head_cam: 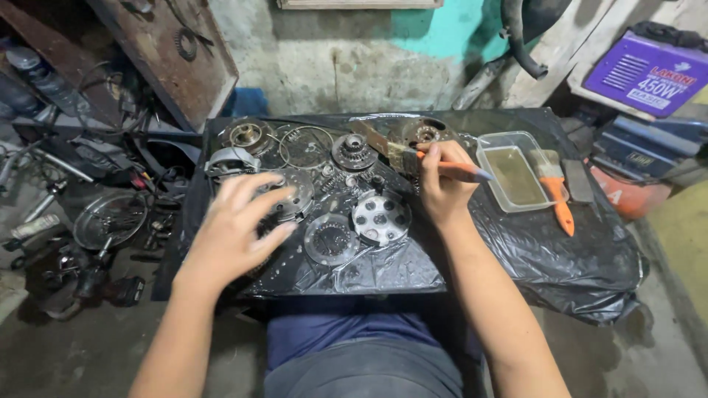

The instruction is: Cleaning motorcycle engine parts using brushes and solvent

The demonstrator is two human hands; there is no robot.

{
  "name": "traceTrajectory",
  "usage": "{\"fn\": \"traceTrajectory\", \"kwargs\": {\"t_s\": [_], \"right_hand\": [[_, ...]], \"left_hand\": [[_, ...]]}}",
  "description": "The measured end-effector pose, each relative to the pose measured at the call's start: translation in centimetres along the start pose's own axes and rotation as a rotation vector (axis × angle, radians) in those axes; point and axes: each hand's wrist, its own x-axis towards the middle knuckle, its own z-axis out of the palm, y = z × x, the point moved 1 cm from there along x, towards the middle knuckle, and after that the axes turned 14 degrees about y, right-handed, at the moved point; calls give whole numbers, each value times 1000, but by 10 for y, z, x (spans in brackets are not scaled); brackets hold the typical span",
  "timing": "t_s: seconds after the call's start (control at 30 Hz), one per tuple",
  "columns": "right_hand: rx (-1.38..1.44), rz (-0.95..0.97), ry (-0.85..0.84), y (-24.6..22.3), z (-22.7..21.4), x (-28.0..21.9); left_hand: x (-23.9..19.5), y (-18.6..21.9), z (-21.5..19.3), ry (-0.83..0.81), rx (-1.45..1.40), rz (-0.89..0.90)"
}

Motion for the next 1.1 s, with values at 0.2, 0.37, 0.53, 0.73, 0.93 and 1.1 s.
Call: {"fn": "traceTrajectory", "kwargs": {"t_s": [0.2, 0.37, 0.53, 0.73, 0.93, 1.1], "right_hand": [[-18, -87, -7, 24, 0, -5], [-72, -64, -21, 30, -1, -7], [-64, -54, -35, 36, 6, -14], [-91, -64, -38, 39, 9, -22], [-93, -75, -74, 41, 11, -24], [-92, -77, -79, 41, 11, -25]], "left_hand": [[53, -24, 123, -335, 259, 88], [66, -50, 193, -382, 468, 147], [72, -31, 177, -449, 402, 71], [72, -22, 171, -399, 323, 3], [79, -2, 152, -267, 261, 56], [73, -13, 171, -277, 214, 90]]}}
